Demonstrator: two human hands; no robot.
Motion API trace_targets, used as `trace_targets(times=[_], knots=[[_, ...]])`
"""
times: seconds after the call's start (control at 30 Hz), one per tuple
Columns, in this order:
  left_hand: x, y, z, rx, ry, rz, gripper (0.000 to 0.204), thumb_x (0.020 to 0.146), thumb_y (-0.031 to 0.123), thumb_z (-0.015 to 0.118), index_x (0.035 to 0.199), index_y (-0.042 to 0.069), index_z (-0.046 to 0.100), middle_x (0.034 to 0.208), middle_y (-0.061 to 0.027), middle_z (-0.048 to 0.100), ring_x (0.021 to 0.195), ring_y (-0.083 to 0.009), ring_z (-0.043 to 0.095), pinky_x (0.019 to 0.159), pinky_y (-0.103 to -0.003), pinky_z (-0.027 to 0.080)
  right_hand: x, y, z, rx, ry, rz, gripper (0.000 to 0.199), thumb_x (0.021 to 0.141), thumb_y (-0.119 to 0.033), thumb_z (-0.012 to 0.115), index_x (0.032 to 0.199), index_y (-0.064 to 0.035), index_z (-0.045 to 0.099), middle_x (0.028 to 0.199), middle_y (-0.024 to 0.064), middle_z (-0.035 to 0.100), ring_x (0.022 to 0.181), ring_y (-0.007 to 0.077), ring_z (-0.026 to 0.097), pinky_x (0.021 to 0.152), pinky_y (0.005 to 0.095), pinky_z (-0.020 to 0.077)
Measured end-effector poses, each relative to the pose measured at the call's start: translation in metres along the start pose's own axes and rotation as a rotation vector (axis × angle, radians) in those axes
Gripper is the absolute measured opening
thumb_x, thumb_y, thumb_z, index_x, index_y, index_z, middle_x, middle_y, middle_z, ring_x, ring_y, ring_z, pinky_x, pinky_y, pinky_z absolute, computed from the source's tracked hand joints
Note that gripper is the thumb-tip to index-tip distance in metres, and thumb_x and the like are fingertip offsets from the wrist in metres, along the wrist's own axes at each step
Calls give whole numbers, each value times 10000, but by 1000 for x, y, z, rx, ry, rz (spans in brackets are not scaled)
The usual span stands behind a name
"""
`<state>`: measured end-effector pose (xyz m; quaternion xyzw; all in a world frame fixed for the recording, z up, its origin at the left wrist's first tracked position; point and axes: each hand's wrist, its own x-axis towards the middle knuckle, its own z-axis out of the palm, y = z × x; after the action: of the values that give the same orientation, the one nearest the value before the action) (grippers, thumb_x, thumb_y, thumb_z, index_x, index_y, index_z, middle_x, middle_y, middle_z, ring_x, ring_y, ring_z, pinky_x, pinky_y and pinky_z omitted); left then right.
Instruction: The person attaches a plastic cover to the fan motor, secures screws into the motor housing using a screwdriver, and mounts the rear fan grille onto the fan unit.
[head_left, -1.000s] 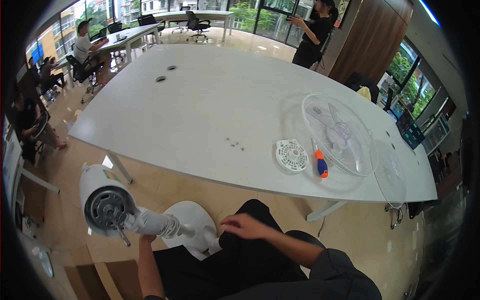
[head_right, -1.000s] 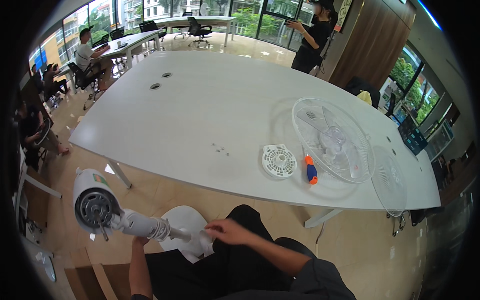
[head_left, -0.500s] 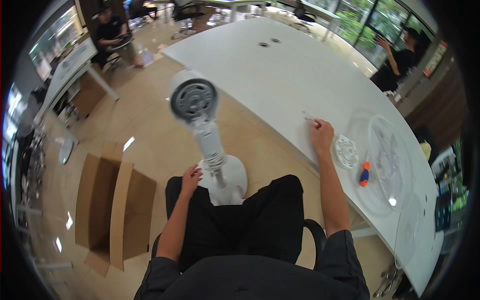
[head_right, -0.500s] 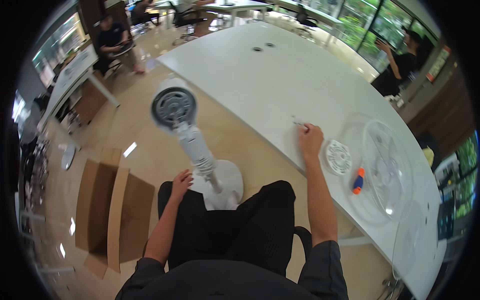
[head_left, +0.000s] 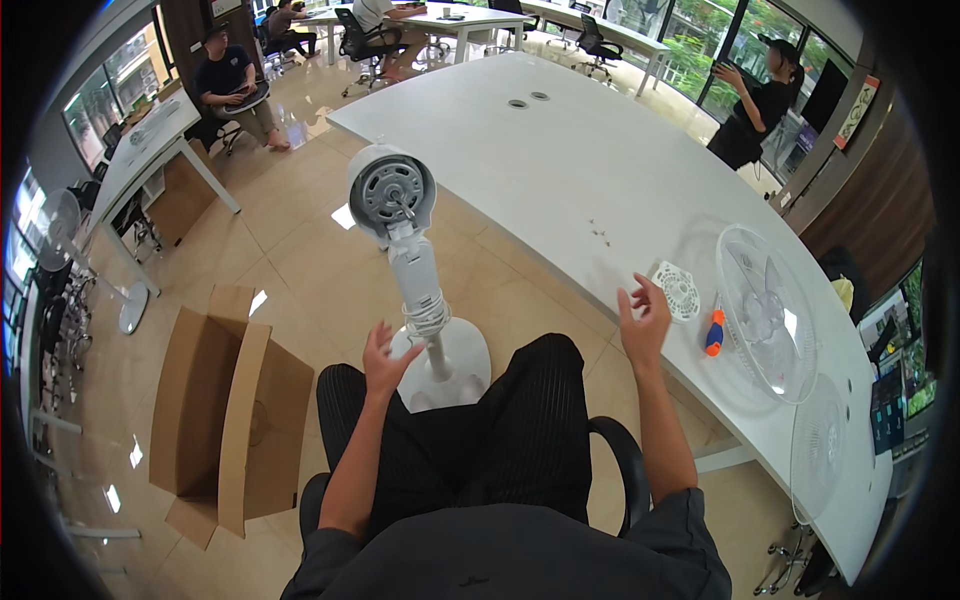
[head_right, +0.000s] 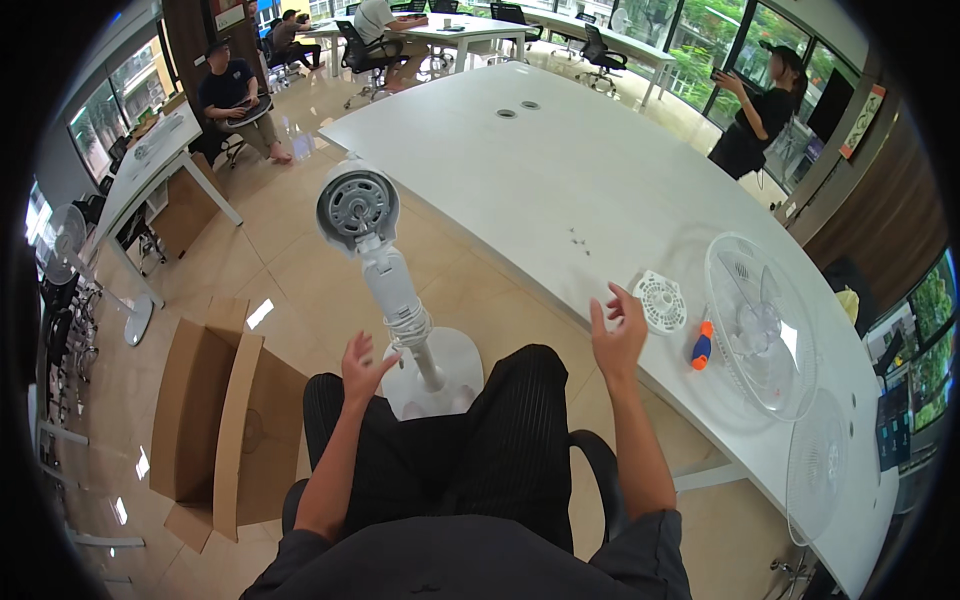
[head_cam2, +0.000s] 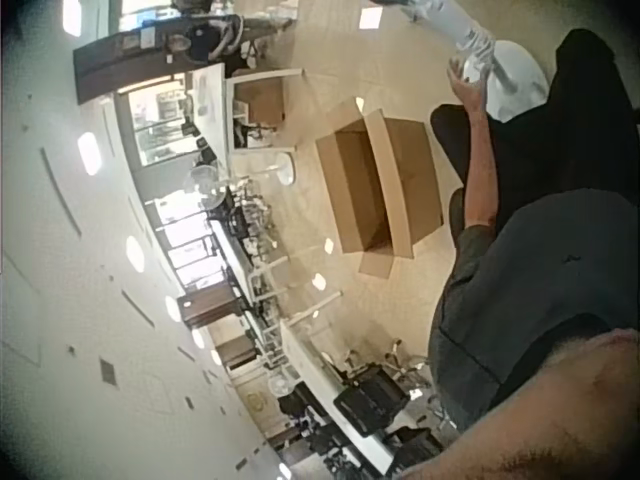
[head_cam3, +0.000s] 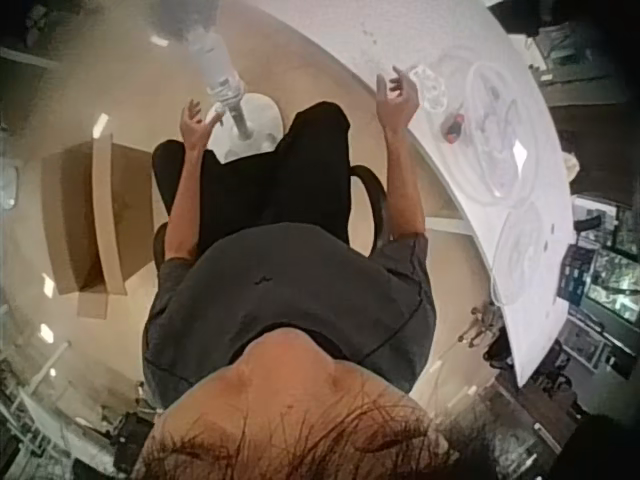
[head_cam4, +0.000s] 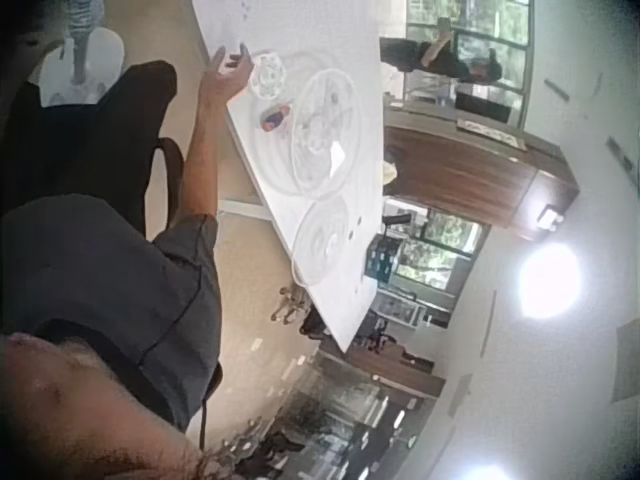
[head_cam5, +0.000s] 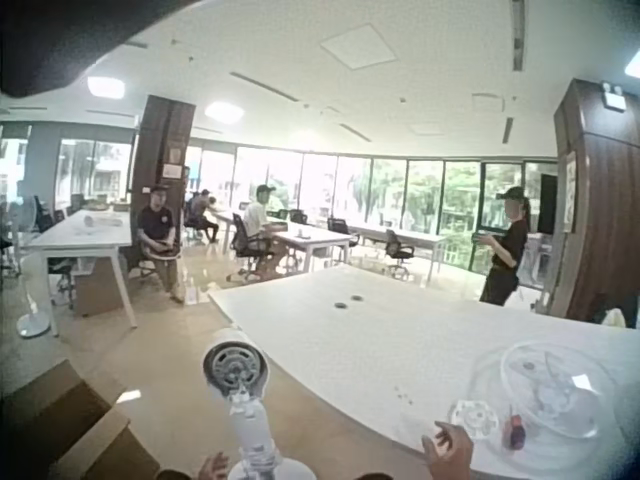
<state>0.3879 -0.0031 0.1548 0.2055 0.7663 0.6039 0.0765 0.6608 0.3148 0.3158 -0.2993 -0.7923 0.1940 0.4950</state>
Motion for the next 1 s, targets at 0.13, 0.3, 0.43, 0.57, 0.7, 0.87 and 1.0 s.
trace_targets(times=[0.13, 0.3, 0.43, 0.57, 0.7, 0.87, 1.0], knots=[[61, 46, 33, 120, 264, 388, 1049, 547, 329, 964, 1354, -49, 412, 1194, -188, 603, 1129, -306, 593, 945, -396, 482, -9, 3, -49, -117, 133, 4, 308, 805, -113, 751, 1086, -22, 663, 805, 76, 573, 697, 167, 526, 634, 295, 447], [92, 75, 57, 89, 388, 274, 877, 506, 301, 960, 1187, -44, 530, 1075, -183, 651, 975, -346, 653, 864, -425, 504, -7, 26, -68, -224, 147, 8, 319, 775, -132, 782, 1047, -20, 661, 901, 98, 579, 797, 219, 567, 700, 315, 475], [107, 75, 66, 91, 415, 260, 725, 548, 235, 916, 1131, -38, 582, 1039, -203, 677, 960, -355, 664, 848, -423, 516, 11, 38, -68, -345, 121, -76, 485, 740, -205, 821, 1139, -22, 616, 1071, 144, 577, 985, 292, 559, 854, 382, 464], [118, 67, 63, 108, 290, 278, 683, 559, 221, 903, 1113, -35, 596, 1032, -180, 680, 938, -320, 670, 834, -409, 522, 26, 66, -44, -509, 88, -20, 807, 693, -398, 838, 1306, -11, 483, 1231, 227, 521, 1195, 383, 458, 1018, 475, 356], [122, 63, 50, 94, 109, 279, 637, 578, 197, 894, 1094, -32, 599, 1001, -141, 682, 882, -261, 670, 809, -384, 526, 29, 74, -26, -751, 96, 94, 919, 699, -516, 799, 1353, 14, 431, 1251, 268, 513, 1231, 414, 442, 1053, 498, 326], [109, 51, 54, -222, 81, 147, 630, 583, 108, 898, 1114, -24, 585, 954, -97, 659, 863, -227, 646, 825, -372, 526, 29, 67, -23, -781, 37, 174, 938, 701, -521, 791, 1348, 46, 416, 1244, 271, 528, 1206, 425, 461, 1060, 508, 315], [99, 66, 54, -213, 140, 193, 647, 582, 70, 897, 1119, -41, 554, 989, -109, 634, 868, -193, 636, 778, -353, 540, 28, 58, -24, -767, -19, 214, 929, 693, -491, 798, 1342, 52, 415, 1233, 264, 539, 1191, 425, 472, 1056, 504, 319]])
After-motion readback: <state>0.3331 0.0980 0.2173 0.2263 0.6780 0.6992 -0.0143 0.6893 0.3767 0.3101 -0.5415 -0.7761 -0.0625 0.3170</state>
